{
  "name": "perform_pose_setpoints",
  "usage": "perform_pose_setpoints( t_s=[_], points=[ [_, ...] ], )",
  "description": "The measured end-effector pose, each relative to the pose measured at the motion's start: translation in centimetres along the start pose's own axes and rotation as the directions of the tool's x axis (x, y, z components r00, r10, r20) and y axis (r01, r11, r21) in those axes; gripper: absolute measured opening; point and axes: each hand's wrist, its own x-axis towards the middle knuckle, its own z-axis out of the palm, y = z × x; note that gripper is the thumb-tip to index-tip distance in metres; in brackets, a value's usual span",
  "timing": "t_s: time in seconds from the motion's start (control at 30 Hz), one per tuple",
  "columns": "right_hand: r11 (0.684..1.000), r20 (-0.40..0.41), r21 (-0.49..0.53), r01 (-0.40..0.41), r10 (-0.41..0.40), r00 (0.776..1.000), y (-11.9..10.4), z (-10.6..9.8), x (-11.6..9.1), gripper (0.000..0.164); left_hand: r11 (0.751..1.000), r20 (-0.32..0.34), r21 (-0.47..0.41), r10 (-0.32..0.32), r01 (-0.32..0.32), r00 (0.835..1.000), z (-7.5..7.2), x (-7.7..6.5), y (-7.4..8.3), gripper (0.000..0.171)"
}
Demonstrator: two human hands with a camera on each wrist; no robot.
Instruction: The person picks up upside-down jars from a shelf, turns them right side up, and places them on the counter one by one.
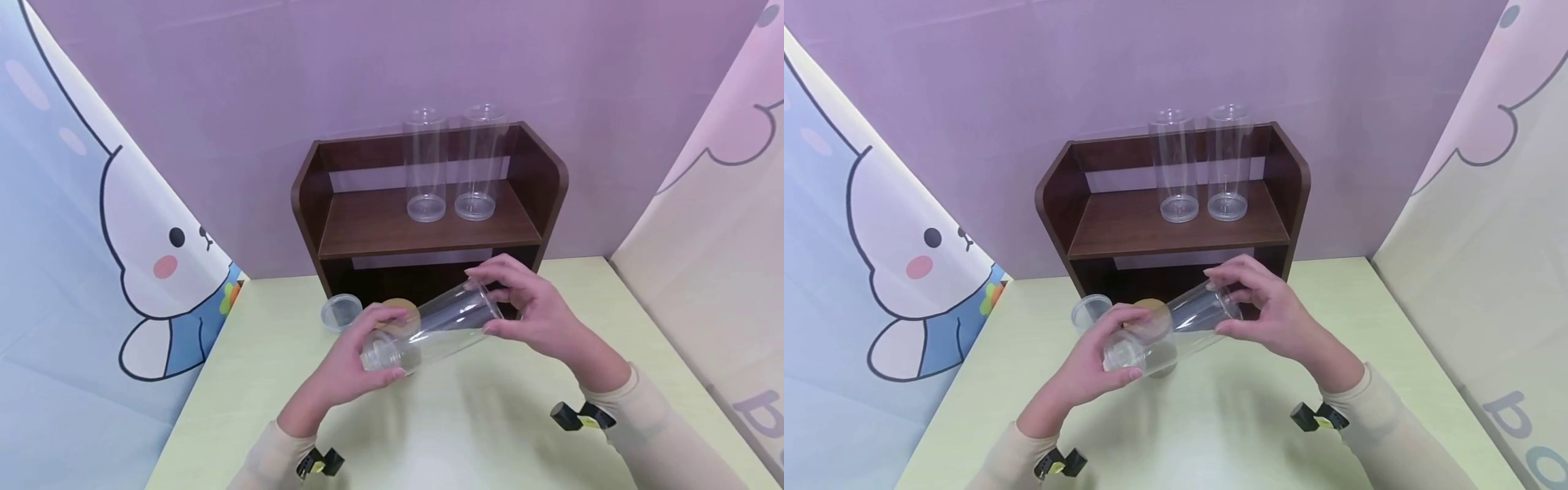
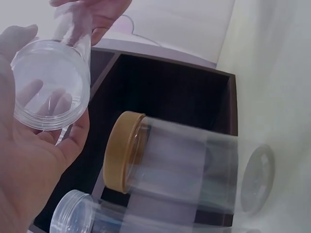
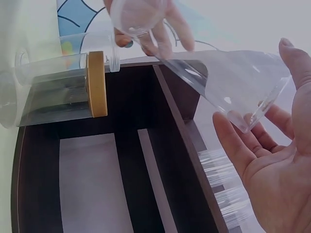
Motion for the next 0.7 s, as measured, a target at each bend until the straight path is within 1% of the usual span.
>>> perform_pose_setpoints(
  t_s=[0.1,0.23,0.33,0.47,0.57,0.7],
  points=[
    [1.000,0.000,-0.003,-0.024,0.024,1.000,0.1,0.1,-0.3,0.071,1.000,-0.035,-0.001,0.022,-0.022,0.999,-0.5,0.1,0.0,0.074],
    [0.997,-0.005,-0.019,-0.075,0.075,0.997,0.2,0.3,-0.7,0.074,0.999,-0.066,-0.010,0.034,-0.034,0.997,-1.2,0.3,0.1,0.067],
    [0.990,-0.023,-0.043,-0.134,0.133,0.991,0.2,0.5,-1.2,0.075,0.999,-0.077,-0.036,0.027,-0.029,0.997,-1.6,0.4,0.2,0.065],
    [0.978,-0.032,-0.078,-0.195,0.193,0.981,0.4,0.8,-1.7,0.073,0.995,-0.095,-0.078,0.047,-0.054,0.994,-2.1,0.7,0.3,0.062],
    [0.975,-0.019,-0.092,-0.200,0.199,0.980,0.8,1.1,-2.1,0.072,0.990,-0.118,-0.112,0.068,-0.081,0.991,-2.5,1.0,0.3,0.061],
    [0.977,-0.012,-0.094,-0.190,0.189,0.982,1.4,1.5,-2.6,0.073,0.983,-0.144,-0.153,0.074,-0.097,0.987,-2.9,1.3,0.4,0.059]
  ],
)
